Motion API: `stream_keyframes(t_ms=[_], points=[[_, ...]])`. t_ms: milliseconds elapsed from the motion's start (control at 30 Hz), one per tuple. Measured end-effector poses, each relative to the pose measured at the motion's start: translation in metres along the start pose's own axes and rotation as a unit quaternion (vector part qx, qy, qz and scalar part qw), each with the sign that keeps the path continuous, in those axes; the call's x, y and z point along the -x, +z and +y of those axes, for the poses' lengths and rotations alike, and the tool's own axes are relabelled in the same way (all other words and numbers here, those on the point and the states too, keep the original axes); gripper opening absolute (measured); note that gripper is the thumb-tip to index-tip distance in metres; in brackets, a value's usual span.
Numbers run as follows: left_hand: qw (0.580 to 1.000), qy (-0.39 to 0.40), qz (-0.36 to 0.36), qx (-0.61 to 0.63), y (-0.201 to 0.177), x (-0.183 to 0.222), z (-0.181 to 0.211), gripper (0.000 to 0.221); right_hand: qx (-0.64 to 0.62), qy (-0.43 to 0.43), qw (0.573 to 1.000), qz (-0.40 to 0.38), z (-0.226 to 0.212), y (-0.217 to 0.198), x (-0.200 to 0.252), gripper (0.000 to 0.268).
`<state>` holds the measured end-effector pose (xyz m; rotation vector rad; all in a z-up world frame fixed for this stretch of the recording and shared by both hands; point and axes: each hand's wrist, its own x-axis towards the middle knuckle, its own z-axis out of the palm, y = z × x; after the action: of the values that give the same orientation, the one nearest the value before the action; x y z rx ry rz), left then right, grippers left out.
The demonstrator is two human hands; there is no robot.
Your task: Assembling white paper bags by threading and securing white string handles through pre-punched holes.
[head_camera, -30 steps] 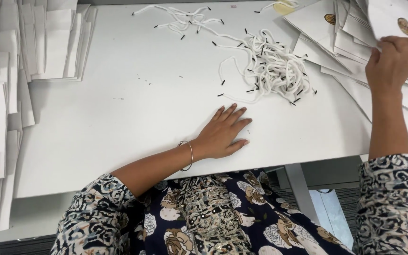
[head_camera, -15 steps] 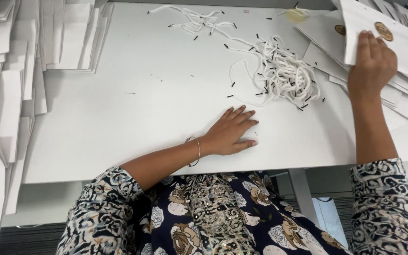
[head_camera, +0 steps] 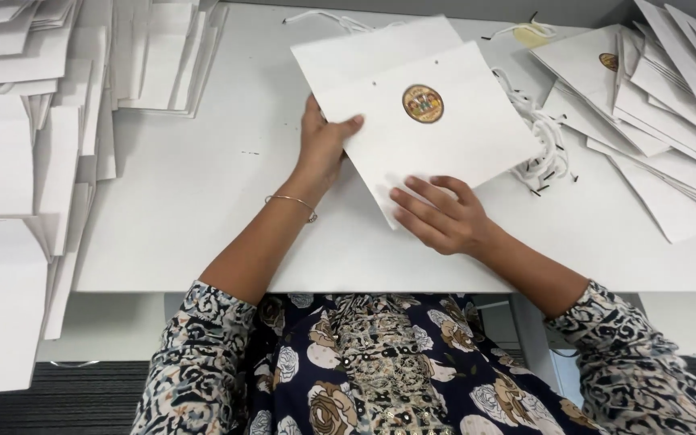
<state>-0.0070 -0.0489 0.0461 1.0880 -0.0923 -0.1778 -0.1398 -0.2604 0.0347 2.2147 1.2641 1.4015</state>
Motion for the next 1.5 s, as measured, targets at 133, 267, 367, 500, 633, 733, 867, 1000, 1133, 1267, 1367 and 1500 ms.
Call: stream_keyframes(t_ms=[133,267,367,500,633,733,867,1000,1133,1267,1367,1500], points=[[0.991,0.121,0.047,0.032,-0.036,-0.022,0.032,0.073,-0.096,0.041,0.969,0.222,0.006,0.038,0.054,0.025],[0.988,0.134,0.065,0.043,-0.061,-0.013,0.066,0.072,-0.148,0.2,0.968,-0.018,0.029,0.021,0.034,0.014],[0.987,0.137,0.074,0.033,-0.068,-0.011,0.08,0.068,-0.207,0.305,0.926,-0.082,0.047,0.048,0.036,0.015],[0.99,0.105,0.099,-0.003,-0.077,-0.016,0.078,0.064,-0.337,0.377,0.843,-0.183,0.059,0.075,0.04,0.02],[0.991,0.106,0.079,-0.003,-0.086,-0.024,0.071,0.062,-0.267,0.391,0.831,-0.293,0.072,0.091,0.052,0.016],[0.991,0.078,0.097,-0.041,-0.067,-0.003,0.088,0.065,-0.082,0.345,0.905,-0.233,0.091,0.097,0.085,0.023],[0.986,0.043,0.13,-0.093,-0.07,0.012,0.094,0.072,-0.178,0.502,0.83,-0.162,0.112,0.089,0.098,0.008],[0.984,0.066,0.108,-0.128,-0.113,0.003,0.08,0.075,-0.251,0.558,0.791,0.002,0.114,0.076,0.091,0.01],[0.98,0.081,0.083,-0.159,-0.14,0.005,0.081,0.07,-0.514,0.538,0.668,-0.016,0.114,0.093,0.102,0.01],[0.976,0.075,0.098,-0.181,-0.141,-0.002,0.074,0.07,-0.671,0.549,0.496,-0.045,0.086,0.098,0.069,0.01],[0.976,0.05,0.11,-0.18,-0.118,0.012,0.08,0.073,-0.756,0.556,0.345,-0.037,0.088,0.1,0.062,0.011],[0.981,-0.01,0.098,-0.169,-0.099,0.014,0.063,0.073,-0.672,0.626,0.386,0.087,0.128,0.139,0.137,0.008]])
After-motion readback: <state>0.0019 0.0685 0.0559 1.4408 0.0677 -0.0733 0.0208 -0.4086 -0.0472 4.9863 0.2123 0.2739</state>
